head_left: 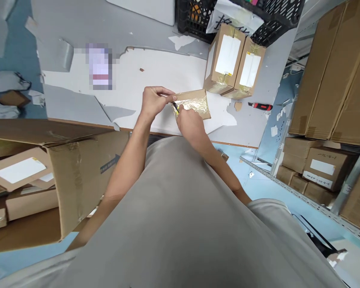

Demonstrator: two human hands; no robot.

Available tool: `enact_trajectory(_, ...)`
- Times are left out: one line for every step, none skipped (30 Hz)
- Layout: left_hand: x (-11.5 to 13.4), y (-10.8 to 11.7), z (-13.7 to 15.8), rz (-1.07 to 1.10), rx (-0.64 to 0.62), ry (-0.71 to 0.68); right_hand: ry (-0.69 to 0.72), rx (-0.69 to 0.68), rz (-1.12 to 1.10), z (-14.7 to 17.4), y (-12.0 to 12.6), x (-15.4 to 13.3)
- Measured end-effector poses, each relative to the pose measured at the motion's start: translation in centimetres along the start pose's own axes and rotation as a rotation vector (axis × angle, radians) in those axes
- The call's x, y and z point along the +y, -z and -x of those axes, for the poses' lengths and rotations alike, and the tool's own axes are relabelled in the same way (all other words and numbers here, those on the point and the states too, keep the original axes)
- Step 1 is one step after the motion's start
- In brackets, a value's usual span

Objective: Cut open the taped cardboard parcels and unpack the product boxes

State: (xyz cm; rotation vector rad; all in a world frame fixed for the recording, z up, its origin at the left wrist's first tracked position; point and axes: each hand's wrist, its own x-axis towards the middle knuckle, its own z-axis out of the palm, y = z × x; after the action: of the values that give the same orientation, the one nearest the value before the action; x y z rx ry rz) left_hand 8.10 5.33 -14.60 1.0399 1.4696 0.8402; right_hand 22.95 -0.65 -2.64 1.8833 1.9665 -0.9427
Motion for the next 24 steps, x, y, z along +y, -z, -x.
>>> enact_trajectory(-0.2, -0.1, 0.1, -0.002, 0.008, 0.000, -0.006, -0.006, 0.009, 0.3, 0.1, -0.2)
enact_trajectory(-0.4, -0.2, 0.3, -0.003, 0.017, 0.002, -0.010, -0.013, 0.016, 0.8, 0.2, -0.3)
enact_trajectory(-0.5, -0.3, 0.4, -0.005, 0.025, 0.005, -0.011, -0.020, 0.021, 1.3, 0.3, -0.4)
enact_trajectory(-0.7, -0.3, 0.5, -0.008, 0.032, 0.007, -0.011, -0.027, 0.022, 1.7, 0.4, -0.5)
enact_trajectory(-0.8, -0.4, 0.6, -0.011, 0.038, 0.007, -0.008, -0.032, 0.020, 2.2, 0.5, -0.5)
enact_trajectory(-0.8, -0.4, 0.7, -0.013, 0.040, 0.005, -0.004, -0.036, 0.016, 2.6, 0.6, -0.5)
enact_trajectory(-0.9, -0.4, 0.7, -0.015, 0.042, 0.003, -0.003, -0.038, 0.011, 3.0, 0.7, -0.4)
enact_trajectory(-0.9, -0.4, 0.7, -0.016, 0.043, 0.001, -0.003, -0.041, 0.006, 3.2, 0.8, -0.2)
enact_trajectory(-0.9, -0.4, 0.7, -0.016, 0.045, 0.000, -0.004, -0.047, 0.004, 3.4, 0.9, 0.0)
enact_trajectory(-0.9, -0.4, 0.7, -0.016, 0.047, 0.002, -0.006, -0.053, 0.004, 3.6, 1.0, 0.2)
enact_trajectory(-0.8, -0.4, 0.7, -0.017, 0.049, 0.005, -0.010, -0.060, 0.004, 3.6, 1.1, 0.4)
enact_trajectory(-0.8, -0.4, 0.6, -0.017, 0.048, 0.007, -0.013, -0.064, 0.001, 3.6, 1.1, 0.6)
enact_trajectory(-0.8, -0.4, 0.6, -0.015, 0.046, 0.009, -0.012, -0.062, -0.006, 3.6, 1.2, 0.7)
enact_trajectory(-0.8, -0.4, 0.6, -0.014, 0.042, 0.010, -0.010, -0.053, -0.018, 3.4, 1.2, 0.8)
enact_trajectory(-0.7, -0.3, 0.5, -0.013, 0.039, 0.010, -0.009, -0.041, -0.030, 3.2, 1.1, 0.9)
enact_trajectory(-0.7, -0.3, 0.5, -0.012, 0.035, 0.010, -0.006, -0.030, -0.041, 3.0, 1.1, 1.0)
enact_trajectory(-0.6, -0.3, 0.5, -0.013, 0.031, 0.009, -0.001, -0.022, -0.046, 2.7, 1.1, 1.0)
enact_trajectory(-0.6, -0.2, 0.6, -0.014, 0.028, 0.008, 0.007, -0.017, -0.045, 2.4, 1.1, 1.0)
enact_trajectory(-0.5, -0.2, 0.6, -0.016, 0.025, 0.007, 0.013, -0.015, -0.043, 2.1, 1.1, 1.0)
enact_trajectory(-0.4, -0.1, 0.6, -0.018, 0.022, 0.006, 0.021, -0.013, -0.040, 1.8, 1.1, 1.0)
enact_trajectory(-0.3, -0.1, 0.7, -0.020, 0.019, 0.005, 0.028, -0.013, -0.038, 1.5, 1.1, 0.9)
enact_trajectory(-0.3, 0.0, 0.7, -0.021, 0.018, 0.004, 0.033, -0.013, -0.036, 1.3, 1.1, 0.9)
enact_trajectory(-0.2, 0.0, 0.7, -0.023, 0.018, 0.004, 0.033, -0.014, -0.034, 1.1, 1.1, 0.9)
enact_trajectory(-0.2, 0.0, 0.8, -0.027, 0.019, 0.003, 0.029, -0.015, -0.032, 1.0, 1.1, 0.9)
